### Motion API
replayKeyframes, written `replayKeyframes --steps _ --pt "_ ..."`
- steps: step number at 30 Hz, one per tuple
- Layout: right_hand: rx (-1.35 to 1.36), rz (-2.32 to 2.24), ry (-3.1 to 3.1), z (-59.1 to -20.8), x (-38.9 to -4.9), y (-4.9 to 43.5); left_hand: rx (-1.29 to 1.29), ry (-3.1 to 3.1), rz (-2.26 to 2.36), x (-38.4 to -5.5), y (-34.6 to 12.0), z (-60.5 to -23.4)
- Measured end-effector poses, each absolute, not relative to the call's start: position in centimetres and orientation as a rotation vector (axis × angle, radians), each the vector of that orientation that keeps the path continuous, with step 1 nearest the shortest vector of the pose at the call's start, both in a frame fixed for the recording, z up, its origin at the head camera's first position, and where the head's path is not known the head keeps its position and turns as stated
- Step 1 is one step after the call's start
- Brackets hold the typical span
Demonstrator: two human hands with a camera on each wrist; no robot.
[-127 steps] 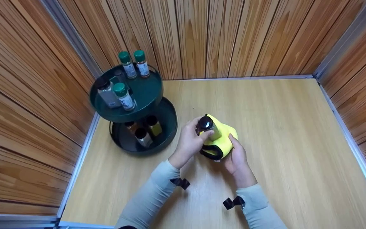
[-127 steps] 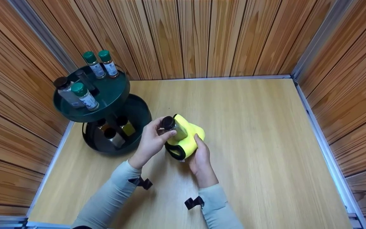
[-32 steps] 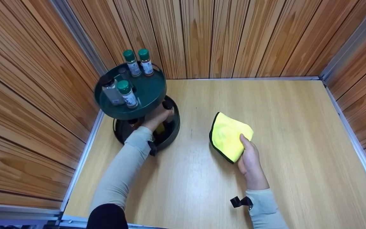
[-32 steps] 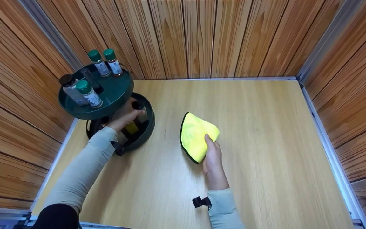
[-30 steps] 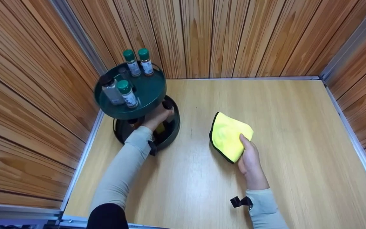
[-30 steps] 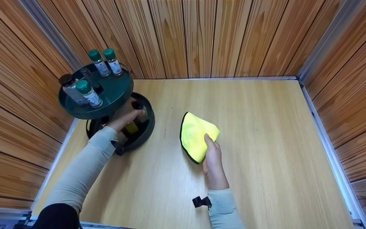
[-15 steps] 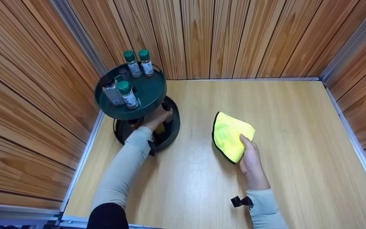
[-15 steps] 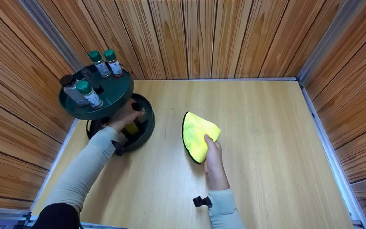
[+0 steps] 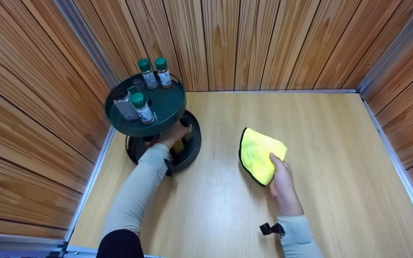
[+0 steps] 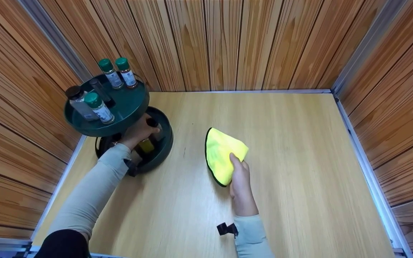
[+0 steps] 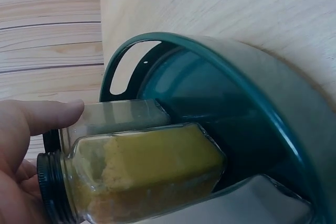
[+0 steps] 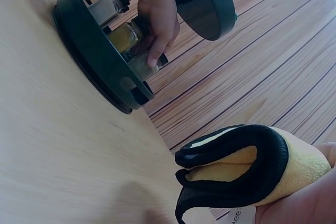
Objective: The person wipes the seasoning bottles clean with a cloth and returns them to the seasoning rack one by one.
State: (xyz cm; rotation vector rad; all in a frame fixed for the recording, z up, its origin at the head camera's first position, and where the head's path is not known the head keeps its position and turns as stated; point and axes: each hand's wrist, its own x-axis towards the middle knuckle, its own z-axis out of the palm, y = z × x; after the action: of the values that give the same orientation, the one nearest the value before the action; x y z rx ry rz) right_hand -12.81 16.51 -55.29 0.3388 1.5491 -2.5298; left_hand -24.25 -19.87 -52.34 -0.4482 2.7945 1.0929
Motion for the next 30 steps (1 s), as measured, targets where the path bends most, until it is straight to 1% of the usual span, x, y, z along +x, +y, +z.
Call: replayKeyframes --steps 5,10,15,23,30 --pt "0.318 -2.521 1.571 -55.3 -12.9 16.6 -0.446 2.821 1.007 -24.5 -19.8 -52.0" --pt "0.311 -2.502 1.623 -55.1 -13.0 16.8 -0.391 2.893 0.894 -24.6 -19.8 -51.9" --pt "0.318 -2.454 1.713 -55.0 -13.1 17.2 -0.328 2.910 0.878 -24.2 -20.0 -52.4" --pt "0.318 -2.381 1.815 -55.2 -13.0 17.5 -0.303 2.936 0.963 -23.3 -20.3 -53.3" --pt "0.320 -2.325 1.964 -55.0 -13.6 17.5 -0.318 2.859 1.099 -22.8 -20.6 -52.2"
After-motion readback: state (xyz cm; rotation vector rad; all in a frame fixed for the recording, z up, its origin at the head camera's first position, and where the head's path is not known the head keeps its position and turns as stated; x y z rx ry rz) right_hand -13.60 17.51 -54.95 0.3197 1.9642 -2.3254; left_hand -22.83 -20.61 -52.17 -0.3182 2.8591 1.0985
